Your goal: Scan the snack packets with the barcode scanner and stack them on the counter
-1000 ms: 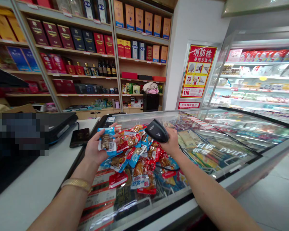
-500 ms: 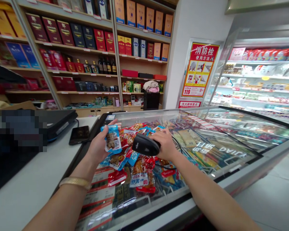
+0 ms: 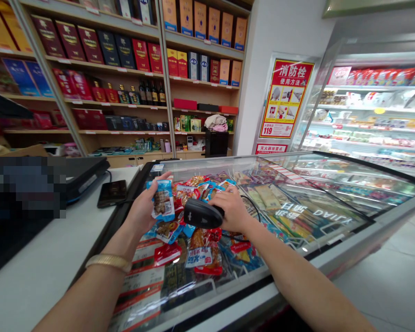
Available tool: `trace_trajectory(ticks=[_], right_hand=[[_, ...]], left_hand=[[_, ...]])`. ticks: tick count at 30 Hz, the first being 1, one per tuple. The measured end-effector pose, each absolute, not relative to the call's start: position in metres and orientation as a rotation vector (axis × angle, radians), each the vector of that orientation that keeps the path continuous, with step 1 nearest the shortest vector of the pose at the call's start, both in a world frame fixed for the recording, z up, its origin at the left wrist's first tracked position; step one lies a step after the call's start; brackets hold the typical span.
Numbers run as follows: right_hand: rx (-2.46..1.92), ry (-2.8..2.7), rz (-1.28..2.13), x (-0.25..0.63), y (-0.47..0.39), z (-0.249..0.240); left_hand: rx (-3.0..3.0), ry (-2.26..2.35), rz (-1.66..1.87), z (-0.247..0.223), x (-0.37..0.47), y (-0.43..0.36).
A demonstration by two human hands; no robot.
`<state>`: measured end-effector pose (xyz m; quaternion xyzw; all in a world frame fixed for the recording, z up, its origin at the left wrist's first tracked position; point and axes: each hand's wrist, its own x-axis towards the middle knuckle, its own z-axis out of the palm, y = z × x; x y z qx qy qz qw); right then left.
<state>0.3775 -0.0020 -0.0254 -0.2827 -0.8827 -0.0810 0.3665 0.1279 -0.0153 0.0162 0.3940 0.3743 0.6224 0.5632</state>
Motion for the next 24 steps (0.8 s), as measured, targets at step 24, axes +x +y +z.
trace_trajectory(ticks=[24], right_hand=[[-1.156,-1.884,-0.311,0.421,0.043,-0.046]], left_hand=[[0.852,1.942,1.890,-0.004,-0.052,0.000]])
